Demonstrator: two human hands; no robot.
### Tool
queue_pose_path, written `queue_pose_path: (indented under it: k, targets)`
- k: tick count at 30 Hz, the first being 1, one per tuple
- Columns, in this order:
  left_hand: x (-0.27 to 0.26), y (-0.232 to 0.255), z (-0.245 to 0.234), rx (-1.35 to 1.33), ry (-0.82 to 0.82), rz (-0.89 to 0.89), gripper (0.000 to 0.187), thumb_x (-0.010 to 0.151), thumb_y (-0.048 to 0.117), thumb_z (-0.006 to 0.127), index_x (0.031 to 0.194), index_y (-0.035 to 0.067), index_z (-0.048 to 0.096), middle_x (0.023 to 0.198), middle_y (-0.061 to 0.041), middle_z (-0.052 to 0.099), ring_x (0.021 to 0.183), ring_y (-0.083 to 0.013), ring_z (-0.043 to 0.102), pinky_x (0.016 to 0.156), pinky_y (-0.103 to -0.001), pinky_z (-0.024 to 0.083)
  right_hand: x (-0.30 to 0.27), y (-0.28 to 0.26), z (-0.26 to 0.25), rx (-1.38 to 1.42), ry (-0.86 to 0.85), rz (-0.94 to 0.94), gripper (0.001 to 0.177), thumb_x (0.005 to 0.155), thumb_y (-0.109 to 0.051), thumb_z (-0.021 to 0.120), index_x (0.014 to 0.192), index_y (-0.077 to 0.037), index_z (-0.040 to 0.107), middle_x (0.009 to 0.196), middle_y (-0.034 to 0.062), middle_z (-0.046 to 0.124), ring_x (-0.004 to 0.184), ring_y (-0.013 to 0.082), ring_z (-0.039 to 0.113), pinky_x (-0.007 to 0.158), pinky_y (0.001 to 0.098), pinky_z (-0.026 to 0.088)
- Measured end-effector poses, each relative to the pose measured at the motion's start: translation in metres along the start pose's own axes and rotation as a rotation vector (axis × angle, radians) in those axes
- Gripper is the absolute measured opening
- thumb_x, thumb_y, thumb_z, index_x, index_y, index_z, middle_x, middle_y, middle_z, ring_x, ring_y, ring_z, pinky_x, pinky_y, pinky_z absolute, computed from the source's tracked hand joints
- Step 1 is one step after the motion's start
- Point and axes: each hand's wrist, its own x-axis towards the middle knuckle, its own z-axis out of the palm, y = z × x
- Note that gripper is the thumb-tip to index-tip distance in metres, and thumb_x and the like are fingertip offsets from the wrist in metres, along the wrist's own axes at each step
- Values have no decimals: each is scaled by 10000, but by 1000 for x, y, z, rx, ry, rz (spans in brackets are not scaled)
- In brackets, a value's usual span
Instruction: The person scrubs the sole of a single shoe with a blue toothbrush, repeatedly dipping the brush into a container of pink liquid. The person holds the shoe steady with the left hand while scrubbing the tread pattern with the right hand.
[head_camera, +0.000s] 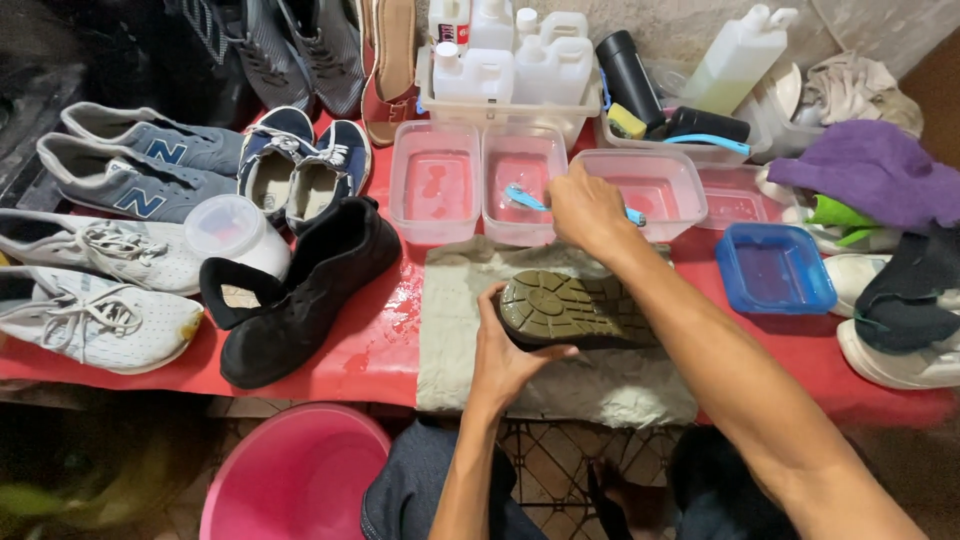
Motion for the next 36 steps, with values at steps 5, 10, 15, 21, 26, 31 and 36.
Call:
queue_pose_path:
  k: [5,10,15,21,26,31,36]
  targets:
    - [11,8,2,28,43,38,1117,422,353,1022,1346,30,485,1270,-254,642,1283,-448,573,1128,-545,430,-101,-35,-101,212,3,-29,271,953,-136,565,1175,-175,715,980,186,637,911,502,708,781,620,557]
    - [15,5,4,69,76,69,1054,457,359,1020,1331,16,540,1273,-238,637,1292,-424,571,1134,-532,417,-202,-26,-110,261,-139,29,481,918,-87,522,1341,-275,650,938,186,698,956,474,685,855,622,554]
    - [10,-4,4,70,70,31,1086,423,321,1035,1349,40,543,1286,-226,645,1300,-416,568,1136,-514,422,-230,54,-57,108,-145,285,491,943,-131,469,1332,-381,634,978,86,670,1024,330,693,895,505,601]
    - [8,1,5,58,54,32,1105,398,336,1049,1339,53,546,1276,-227,663,1292,-408,583,1138,-520,432,-240,-4,-110,92,-131,217,642,884,-101,472,1429,-427,568,985,91,666,980,346,699,881,523,603]
    - [0,-4,0,73,-33,168,1019,521,391,959,1346,83,447,1302,-133,643,1212,-247,626,1036,-369,518,-240,-8,-67,145,-77,161,658,917,-49,459,1517,-317,490,890,85,554,801,325,611,629,513,567]
    - [-2,-5,-3,99,-64,165,1056,519,367,975,1372,87,417,1290,-119,619,1218,-234,614,1053,-357,495,-245,45,-49,57,-40,360,557,967,-86,479,1488,-275,535,869,106,630,778,348,667,673,508,544]
    - [-4,0,-5,19,-209,231,992,594,307,959,1362,104,366,1331,-133,560,1221,-249,599,1046,-372,495,-295,-24,-53,218,109,131,758,783,-37,579,1457,-385,573,913,13,577,857,295,618,675,500,550]
